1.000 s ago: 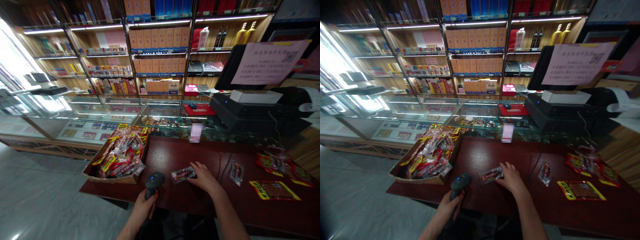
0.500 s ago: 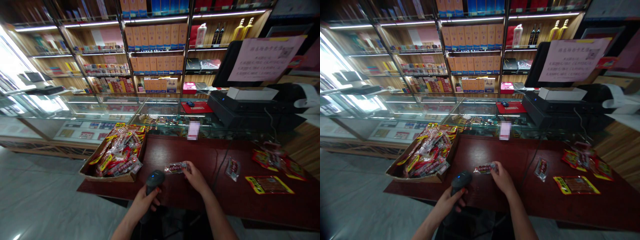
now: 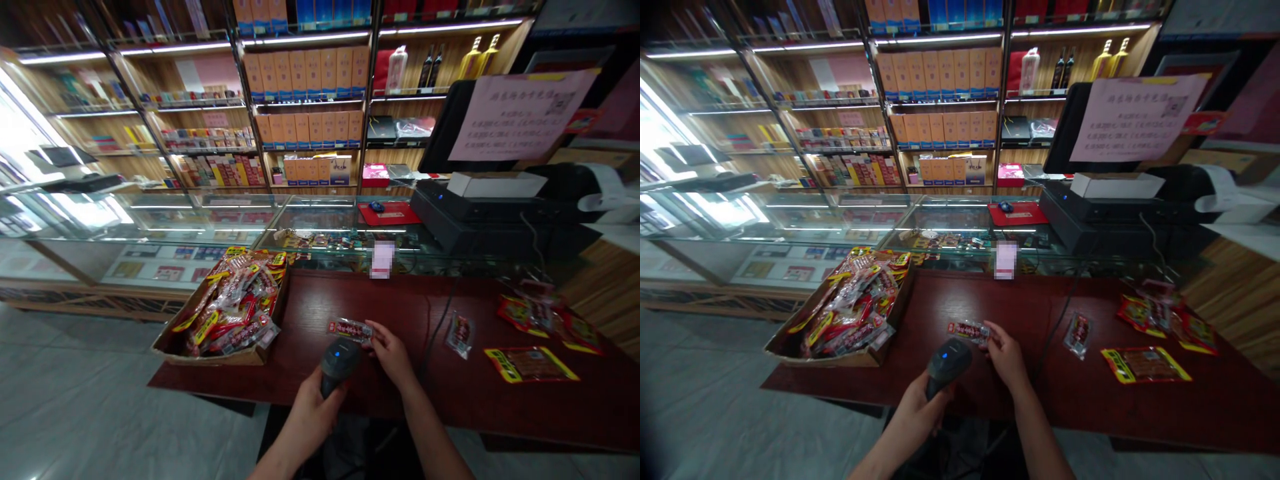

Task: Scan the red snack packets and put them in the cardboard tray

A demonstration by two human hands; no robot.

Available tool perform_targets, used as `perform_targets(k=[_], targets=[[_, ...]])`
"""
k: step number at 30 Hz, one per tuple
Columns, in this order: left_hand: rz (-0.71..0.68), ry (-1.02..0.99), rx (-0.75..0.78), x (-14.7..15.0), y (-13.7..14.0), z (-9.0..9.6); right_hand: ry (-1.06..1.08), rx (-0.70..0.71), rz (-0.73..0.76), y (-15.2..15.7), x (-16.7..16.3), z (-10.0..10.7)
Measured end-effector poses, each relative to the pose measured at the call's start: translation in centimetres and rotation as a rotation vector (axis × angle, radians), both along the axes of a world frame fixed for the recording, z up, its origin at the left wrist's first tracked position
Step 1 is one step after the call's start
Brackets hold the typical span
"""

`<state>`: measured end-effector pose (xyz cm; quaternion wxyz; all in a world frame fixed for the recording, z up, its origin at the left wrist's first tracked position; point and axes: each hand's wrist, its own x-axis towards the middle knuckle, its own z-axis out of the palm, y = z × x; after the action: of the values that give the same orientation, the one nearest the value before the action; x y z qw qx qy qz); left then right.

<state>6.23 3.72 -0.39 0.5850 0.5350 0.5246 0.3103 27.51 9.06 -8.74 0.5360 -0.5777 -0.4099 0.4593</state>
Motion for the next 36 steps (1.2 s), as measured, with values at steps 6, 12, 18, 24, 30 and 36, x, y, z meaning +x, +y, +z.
perform_targets(k=[6,12,18,24,30,36], targets=[[0.004,-0.007,0.016,0.9,0.4,-0.2,-0.011,0.016,0.006,-0.3,-0.3,0.5],[-0.009,0.001,0.002,1.6,0.9,-1.0,-0.077,0.007,0.033,-0.2,-0.2,0.4],[0.016,0.001,0.013,2.0,1.5,-1.5,-0.171,-0.026,0.026,-0.2,-0.1,0.7],[0.012,-0.028,0.013,2.0,2.1,-2.0,-0.069,0.017,0.005,-0.3,-0.5,1.0],[0.055,-0.065,-0.031,-0.2,2.4,-3.5,0.09,-0.039,-0.086,0.1,0.4,1.1],[0.139,-0.136,-0.044,-2.9,3.4,-5.6,0.271,0.028,-0.157,2.1,-1.6,6.0]])
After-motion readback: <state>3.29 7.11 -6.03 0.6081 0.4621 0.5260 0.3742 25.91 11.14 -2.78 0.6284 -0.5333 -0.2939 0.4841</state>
